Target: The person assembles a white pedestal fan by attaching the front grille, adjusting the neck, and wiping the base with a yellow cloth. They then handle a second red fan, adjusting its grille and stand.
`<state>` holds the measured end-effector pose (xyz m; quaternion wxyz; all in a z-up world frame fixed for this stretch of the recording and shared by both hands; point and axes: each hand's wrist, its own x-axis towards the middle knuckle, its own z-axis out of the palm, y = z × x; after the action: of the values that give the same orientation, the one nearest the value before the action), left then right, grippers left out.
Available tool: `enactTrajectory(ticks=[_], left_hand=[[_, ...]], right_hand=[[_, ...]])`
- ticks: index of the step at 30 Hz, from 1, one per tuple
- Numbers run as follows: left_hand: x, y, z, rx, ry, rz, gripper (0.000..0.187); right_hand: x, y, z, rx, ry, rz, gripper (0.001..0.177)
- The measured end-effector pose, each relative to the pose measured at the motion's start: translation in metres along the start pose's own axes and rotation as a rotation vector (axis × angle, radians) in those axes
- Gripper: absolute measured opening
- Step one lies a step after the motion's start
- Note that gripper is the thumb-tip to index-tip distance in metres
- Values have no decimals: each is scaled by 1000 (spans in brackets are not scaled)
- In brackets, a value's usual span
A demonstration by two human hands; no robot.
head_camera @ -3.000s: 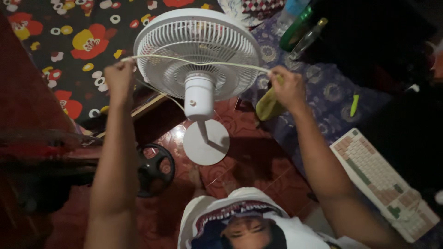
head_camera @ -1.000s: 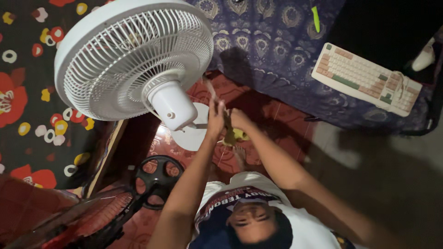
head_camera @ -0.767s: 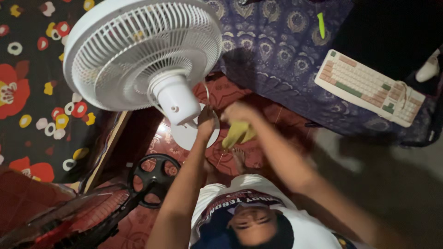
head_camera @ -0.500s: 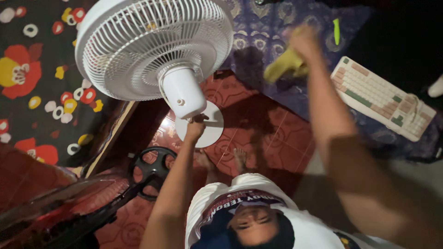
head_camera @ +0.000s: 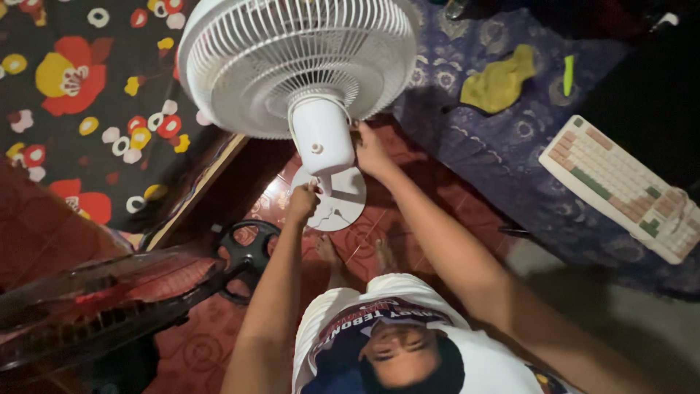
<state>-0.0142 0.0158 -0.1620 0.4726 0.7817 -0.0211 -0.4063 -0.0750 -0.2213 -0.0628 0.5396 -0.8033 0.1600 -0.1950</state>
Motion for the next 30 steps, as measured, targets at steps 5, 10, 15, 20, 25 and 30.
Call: enactTrajectory(ticks=[5, 10, 15, 20, 25, 30], left_hand=[[-13, 27, -36, 187, 135, 131, 45], [-9, 43, -67, -241, -56, -65, 23], [26, 42, -66, -963, -317, -425, 3], [57, 47, -57, -1561, -130, -565, 12], [77, 64, -69, -1868, -89, -624, 30], [52, 78, -61, -1781, -108, -482, 42]], right_hand=[[15, -4, 5, 198, 18, 370, 37], [7, -22, -4, 66, 262, 142, 15], [-62, -16, 18, -83, -584, 681, 38], [-135, -26, 117, 43, -772, 367, 43], [-142, -85, 79, 535, -645, 445, 18], [-91, -183, -42, 196, -408, 299, 17]])
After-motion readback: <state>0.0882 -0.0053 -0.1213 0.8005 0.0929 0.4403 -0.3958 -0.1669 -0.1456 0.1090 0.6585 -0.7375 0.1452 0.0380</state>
